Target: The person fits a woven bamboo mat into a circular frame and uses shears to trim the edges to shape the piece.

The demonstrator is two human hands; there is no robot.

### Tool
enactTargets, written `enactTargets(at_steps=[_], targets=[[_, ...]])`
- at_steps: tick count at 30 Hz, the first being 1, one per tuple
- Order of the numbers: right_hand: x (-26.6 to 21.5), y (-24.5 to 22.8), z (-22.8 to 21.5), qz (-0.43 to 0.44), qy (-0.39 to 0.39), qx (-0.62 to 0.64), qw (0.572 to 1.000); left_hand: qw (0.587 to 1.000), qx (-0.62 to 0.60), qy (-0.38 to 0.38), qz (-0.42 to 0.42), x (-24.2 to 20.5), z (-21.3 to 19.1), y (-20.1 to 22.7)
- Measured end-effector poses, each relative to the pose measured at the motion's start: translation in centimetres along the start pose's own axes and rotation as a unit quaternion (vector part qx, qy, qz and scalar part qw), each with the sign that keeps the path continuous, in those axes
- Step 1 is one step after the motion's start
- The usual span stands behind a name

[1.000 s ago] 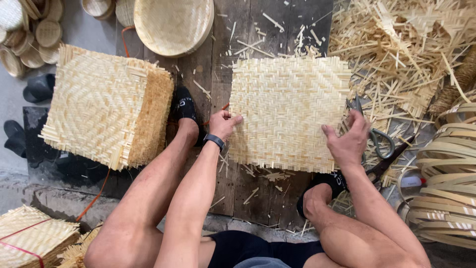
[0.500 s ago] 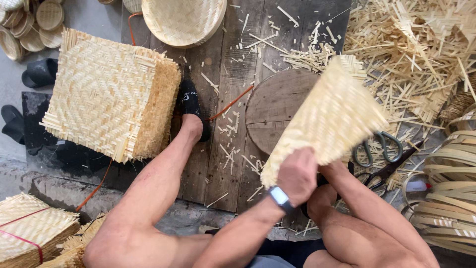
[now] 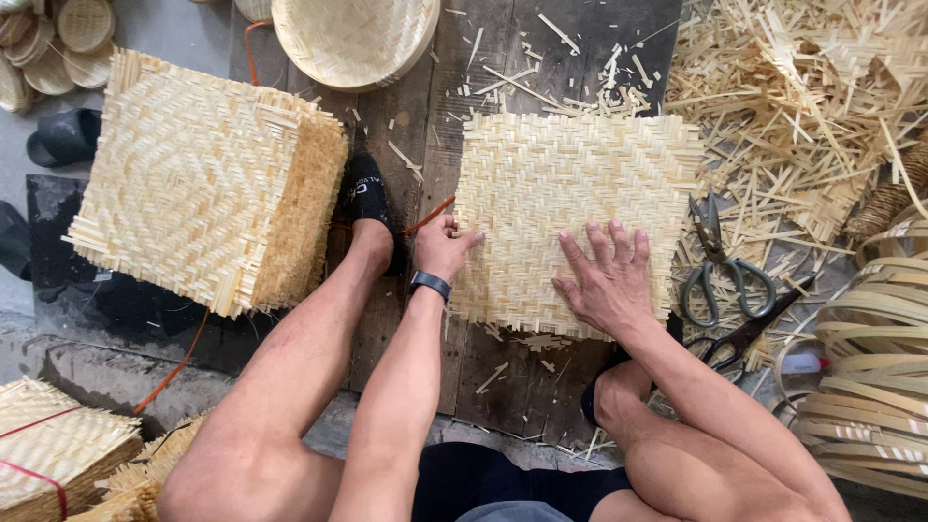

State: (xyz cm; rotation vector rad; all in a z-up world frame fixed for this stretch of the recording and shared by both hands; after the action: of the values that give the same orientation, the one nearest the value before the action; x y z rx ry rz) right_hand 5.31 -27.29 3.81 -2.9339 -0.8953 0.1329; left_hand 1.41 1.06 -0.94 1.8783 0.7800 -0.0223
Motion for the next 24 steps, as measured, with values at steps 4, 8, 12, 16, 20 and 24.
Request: enactTargets(at_steps=[4, 8, 12, 16, 20, 24], targets=[[-0.1, -0.1, 0.2, 0.001, 0.013, -0.001, 1.000, 1.000, -0.019, -0.001, -0.010, 0.1, 0.0, 0.0], [0.2, -0.2, -0.1, -0.015, 0.056, 0.033, 0.998, 0.996, 0.077, 0.027, 0.020, 0.4, 0.0, -1.5], [-0.3, 2.3, -2.4, 0.025, 0.028, 0.158, 0.987, 0.994, -0.079, -0.023, 0.071, 2.4, 0.3, -5.0], [-5.1, 10.7, -7.4, 0.113, 0.258, 0.311, 0.908, 0.998, -0.030, -0.012, 0.058, 4.6, -0.1, -9.2], [-18.7, 26.5, -12.0, 0.301, 0.420, 0.116, 0.848, 0.997, -0.053, 0.008, 0.054, 5.8, 0.1, -10.9], [-36.4, 39.8, -14.2, 0.580, 0.320, -0.069, 0.746, 0.996, -0.058, 0.027, 0.067, 5.1, 0.5, -10.5]])
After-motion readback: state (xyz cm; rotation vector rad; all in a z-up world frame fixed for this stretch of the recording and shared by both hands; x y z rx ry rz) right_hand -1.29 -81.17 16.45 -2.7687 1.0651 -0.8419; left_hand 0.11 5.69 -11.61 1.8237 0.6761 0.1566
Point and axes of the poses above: each hand's wrist, its own x-axis towards the middle knuckle, its own z-axis out of the palm, y = z × x, the point moved 2 cm from there along x, towards the middle knuckle, and after that the axes turned 8 degrees about z, right-handed, at the moved point
